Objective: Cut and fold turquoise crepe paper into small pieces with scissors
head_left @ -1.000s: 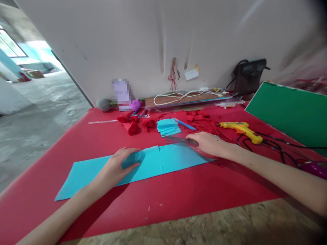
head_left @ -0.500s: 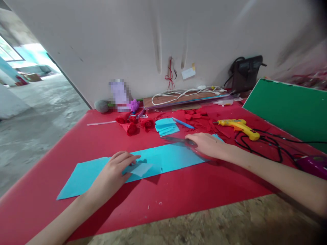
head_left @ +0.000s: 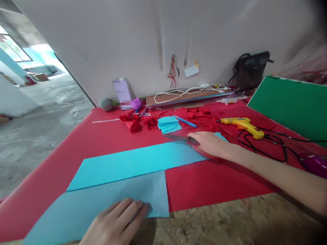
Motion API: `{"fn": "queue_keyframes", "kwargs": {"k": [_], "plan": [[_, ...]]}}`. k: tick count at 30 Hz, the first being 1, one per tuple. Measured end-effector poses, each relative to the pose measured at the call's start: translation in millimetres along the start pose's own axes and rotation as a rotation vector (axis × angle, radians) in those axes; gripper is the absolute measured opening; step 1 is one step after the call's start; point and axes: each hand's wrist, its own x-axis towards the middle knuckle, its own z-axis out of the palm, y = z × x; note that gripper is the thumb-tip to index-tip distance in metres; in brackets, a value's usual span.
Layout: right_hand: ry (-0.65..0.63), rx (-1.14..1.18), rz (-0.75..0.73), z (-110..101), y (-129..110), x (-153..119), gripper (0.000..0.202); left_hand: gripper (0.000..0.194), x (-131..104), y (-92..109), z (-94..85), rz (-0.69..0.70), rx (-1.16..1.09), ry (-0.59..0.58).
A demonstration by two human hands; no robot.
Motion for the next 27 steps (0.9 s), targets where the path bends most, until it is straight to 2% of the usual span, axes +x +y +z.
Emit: {"fn": "queue_keyframes", "kwargs": {"k": [5, 11, 14, 18, 21, 24, 27], "plan": [[0.012, -0.009, -0.014, 2, 0, -1, 0.024, 0.037, 0, 3, 3.7, -0.009, -0.084, -0.115], [0.018, -0.020, -0.010, 3, 0, -2, 0.023, 0.020, 5, 2, 0.0, -0.128, -0.250, -0.083], [0.017, -0.017, -0.016, 4, 1, -2, 0.023, 0.020, 6, -14, -0.7, -0.156, -0.277, -0.130], [0.015, -0.021, -0.023, 7, 3, -2, 0.026, 0.020, 15, -48, 7.0, -0.140, -0.094, -0.154], [0.012, -0.027, -0.032, 7, 5, -4, 0.031, 0.024, 27, -67, 15.4, -0.147, -0.064, -0.228], [0.003, -0.043, -0.035, 5, 6, -8, 0.033, 0.028, 35, -77, 22.6, -0.153, -0.122, -0.313], [-0.004, -0.055, -0.020, 2, 6, -12, 0.032, 0.033, 38, -81, 26.7, -0.148, -0.161, -0.339]]}}
